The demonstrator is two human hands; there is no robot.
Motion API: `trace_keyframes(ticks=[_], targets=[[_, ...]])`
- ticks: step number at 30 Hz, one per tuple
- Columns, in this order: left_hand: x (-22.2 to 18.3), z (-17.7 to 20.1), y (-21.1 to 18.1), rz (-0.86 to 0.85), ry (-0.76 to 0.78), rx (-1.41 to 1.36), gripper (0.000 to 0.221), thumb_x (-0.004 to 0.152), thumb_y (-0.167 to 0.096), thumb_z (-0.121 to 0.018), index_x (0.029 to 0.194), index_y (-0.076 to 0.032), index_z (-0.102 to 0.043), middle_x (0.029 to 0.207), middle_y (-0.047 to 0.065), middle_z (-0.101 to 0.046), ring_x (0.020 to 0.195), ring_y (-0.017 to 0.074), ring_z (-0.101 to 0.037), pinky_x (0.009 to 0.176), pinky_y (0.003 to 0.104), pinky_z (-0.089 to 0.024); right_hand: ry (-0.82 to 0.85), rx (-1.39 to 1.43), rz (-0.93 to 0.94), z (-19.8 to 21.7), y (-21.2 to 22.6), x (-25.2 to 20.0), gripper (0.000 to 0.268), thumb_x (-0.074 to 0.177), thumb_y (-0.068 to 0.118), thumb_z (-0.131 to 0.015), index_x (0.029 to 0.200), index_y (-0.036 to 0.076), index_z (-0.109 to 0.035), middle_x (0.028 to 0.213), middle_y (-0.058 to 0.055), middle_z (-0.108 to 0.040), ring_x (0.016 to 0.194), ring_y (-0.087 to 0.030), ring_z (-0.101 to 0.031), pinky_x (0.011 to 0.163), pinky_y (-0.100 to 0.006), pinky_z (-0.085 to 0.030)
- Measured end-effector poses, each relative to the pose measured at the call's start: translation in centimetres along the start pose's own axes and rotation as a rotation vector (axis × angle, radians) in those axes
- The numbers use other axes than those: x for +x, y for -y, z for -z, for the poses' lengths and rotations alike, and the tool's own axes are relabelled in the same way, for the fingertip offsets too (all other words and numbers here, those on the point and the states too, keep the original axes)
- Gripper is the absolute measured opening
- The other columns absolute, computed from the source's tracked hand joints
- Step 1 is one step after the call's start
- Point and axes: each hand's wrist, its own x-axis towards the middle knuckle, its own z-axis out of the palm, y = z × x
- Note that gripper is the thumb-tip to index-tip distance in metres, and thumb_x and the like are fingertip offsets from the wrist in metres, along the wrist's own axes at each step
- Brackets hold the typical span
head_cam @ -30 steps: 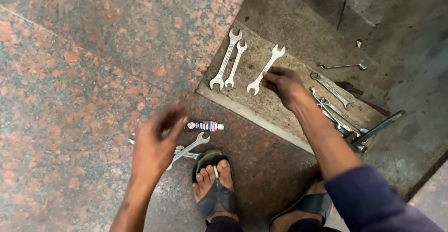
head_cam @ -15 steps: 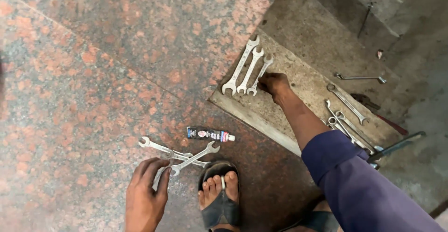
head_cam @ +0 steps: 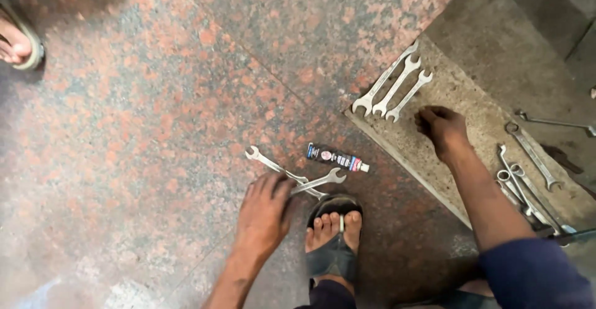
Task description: Organizing various sizes of wrenches on a shelf within a vehicle service pit.
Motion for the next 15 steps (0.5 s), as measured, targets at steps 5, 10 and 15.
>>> trace_keyframes(ticks=[5,10,15], targets=[[0.4,-1.5,0.1,-0.095,0.028,0.099,0.035,0.084,-0.015,-0.072,0.117,-0.006,-0.067,0.123,0.013,-0.063,0.122,0.0349,-0.054,0.103,0.050,-0.040,-0.059,0.001,0.025,-0.9,3.1,-4.2,0.027,0.099,0.013,-0.069,0.119,-0.005,-0.067,0.098,-0.010,-0.073,0.080,-0.017,-0.069,0.070,-0.029,-0.058],[0.0,-1.4,1.3,-0.154,0.110,0.138,0.035,0.077,-0.013,-0.072,0.111,-0.005,-0.068,0.119,0.016,-0.064,0.120,0.0367,-0.054,0.101,0.051,-0.042,-0.024,0.039,0.129,-1.4,5.3,-6.3,0.023,0.100,0.013,-0.067,0.116,-0.003,-0.068,0.095,-0.010,-0.073,0.076,-0.016,-0.068,0.069,-0.029,-0.058],[0.3,1.9,0.0,0.253,0.184,-0.211,0.025,0.083,-0.015,-0.075,0.107,-0.006,-0.075,0.102,0.011,-0.076,0.097,0.0289,-0.071,0.086,0.040,-0.056,-0.017,0.072,0.183,-1.0,7.8,-9.4,0.021,0.100,0.012,-0.067,0.114,-0.003,-0.070,0.094,-0.010,-0.072,0.072,-0.015,-0.064,0.066,-0.029,-0.055]])
